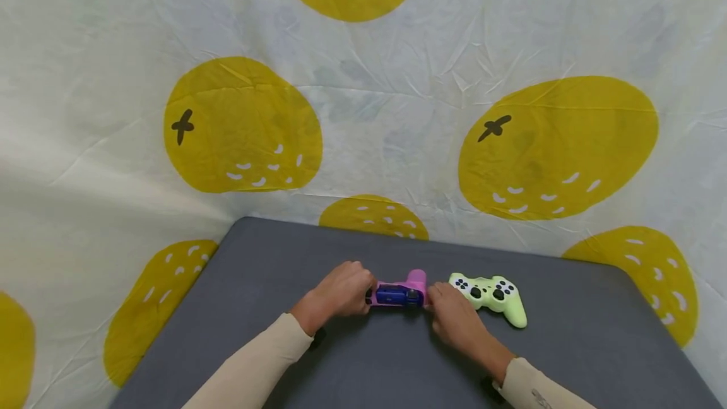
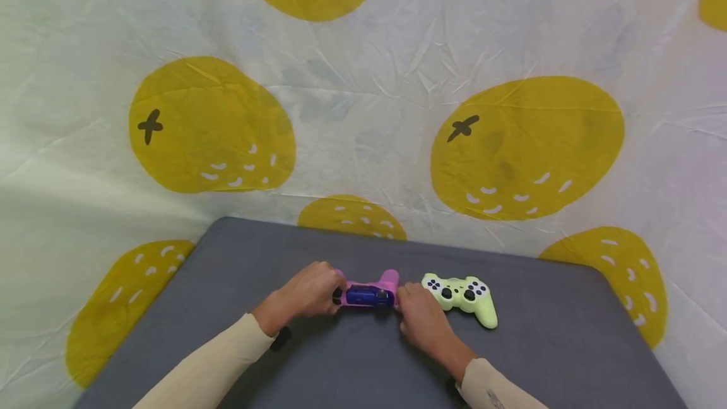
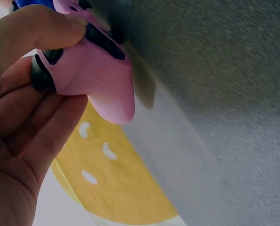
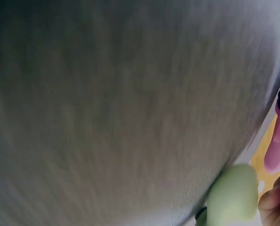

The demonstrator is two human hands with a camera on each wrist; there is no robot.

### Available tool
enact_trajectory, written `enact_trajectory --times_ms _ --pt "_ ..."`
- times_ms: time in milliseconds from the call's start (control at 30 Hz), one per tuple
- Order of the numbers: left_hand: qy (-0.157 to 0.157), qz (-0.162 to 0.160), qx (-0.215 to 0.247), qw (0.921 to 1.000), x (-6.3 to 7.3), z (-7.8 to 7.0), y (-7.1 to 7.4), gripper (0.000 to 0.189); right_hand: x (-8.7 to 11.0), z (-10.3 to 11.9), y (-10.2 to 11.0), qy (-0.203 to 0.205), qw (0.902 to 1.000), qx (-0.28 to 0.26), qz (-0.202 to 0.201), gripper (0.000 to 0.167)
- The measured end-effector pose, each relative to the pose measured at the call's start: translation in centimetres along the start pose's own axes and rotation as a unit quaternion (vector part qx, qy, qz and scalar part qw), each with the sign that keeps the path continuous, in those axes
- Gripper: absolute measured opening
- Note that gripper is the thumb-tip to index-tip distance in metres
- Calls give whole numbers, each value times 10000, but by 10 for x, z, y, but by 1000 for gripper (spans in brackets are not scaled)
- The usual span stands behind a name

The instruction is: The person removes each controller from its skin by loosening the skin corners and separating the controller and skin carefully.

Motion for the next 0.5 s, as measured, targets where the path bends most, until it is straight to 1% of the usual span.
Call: enact_trajectory --times_ms 67,167,233,300,400,500 --pt "-46 40 -124 9999 -3 -3 0 13 3 -4 6 -250 9987 -443 -89 34" --pt "-98 80 -307 9994 -7 -6 0 11 6 -8 19 -545 9923 -1073 -300 33" --pt "-83 79 -392 9992 -8 -6 1 11 5 -9 27 -674 9885 -1288 -405 30" --pt "-37 63 -391 9992 -8 -5 1 10 3 -9 31 -746 9871 -1364 -395 28" --pt "1 40 -312 9995 -8 -3 1 10 0 -4 29 -609 9900 -1265 -163 30" --pt "-22 2 -185 9998 -9 -2 1 11 -4 4 19 -397 9921 -1138 350 48"
Point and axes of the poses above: each hand's wrist, its own x-axis away from the middle knuckle, its own y-axis out of the back of the hand, z = x × y, the point moved 8 cm from there along -x, towards the middle knuckle, and after that the axes turned 8 degrees about -y, right-handed, at the moved point
